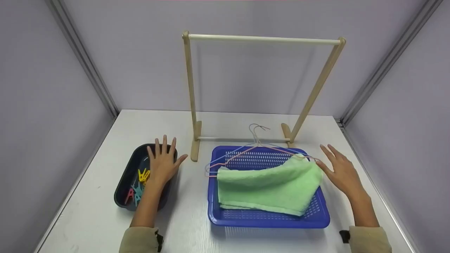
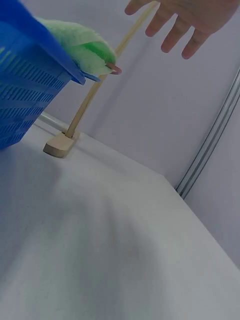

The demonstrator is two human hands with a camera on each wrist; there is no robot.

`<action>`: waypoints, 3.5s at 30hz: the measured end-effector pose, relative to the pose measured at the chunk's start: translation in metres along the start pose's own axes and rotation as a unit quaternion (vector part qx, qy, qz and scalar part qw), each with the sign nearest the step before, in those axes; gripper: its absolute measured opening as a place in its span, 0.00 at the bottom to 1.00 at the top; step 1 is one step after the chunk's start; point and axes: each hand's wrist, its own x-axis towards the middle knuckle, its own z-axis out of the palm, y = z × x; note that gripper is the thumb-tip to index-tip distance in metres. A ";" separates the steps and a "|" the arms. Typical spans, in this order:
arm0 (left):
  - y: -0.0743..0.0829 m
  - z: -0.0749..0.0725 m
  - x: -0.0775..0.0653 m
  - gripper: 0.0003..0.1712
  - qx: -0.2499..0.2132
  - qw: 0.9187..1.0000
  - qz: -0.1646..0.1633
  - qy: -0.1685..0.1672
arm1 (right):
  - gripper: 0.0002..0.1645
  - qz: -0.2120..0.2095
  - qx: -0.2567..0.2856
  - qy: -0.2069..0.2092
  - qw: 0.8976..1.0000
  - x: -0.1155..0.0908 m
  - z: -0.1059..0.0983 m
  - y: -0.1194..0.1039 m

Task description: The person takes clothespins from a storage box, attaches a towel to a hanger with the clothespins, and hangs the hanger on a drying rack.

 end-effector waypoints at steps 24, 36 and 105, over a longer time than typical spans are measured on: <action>-0.019 0.000 -0.043 0.43 -0.043 0.998 -0.050 0.016 | 0.39 0.071 0.116 -0.043 0.990 -0.085 0.047 -0.024; -0.027 0.002 -0.059 0.41 -0.064 0.995 -0.070 -0.012 | 0.33 0.081 0.080 -0.001 0.993 -0.087 0.055 -0.030; -0.053 -0.007 -0.044 0.04 -0.060 0.994 -0.080 -0.040 | 0.33 0.074 0.094 -0.059 0.991 -0.084 0.051 -0.035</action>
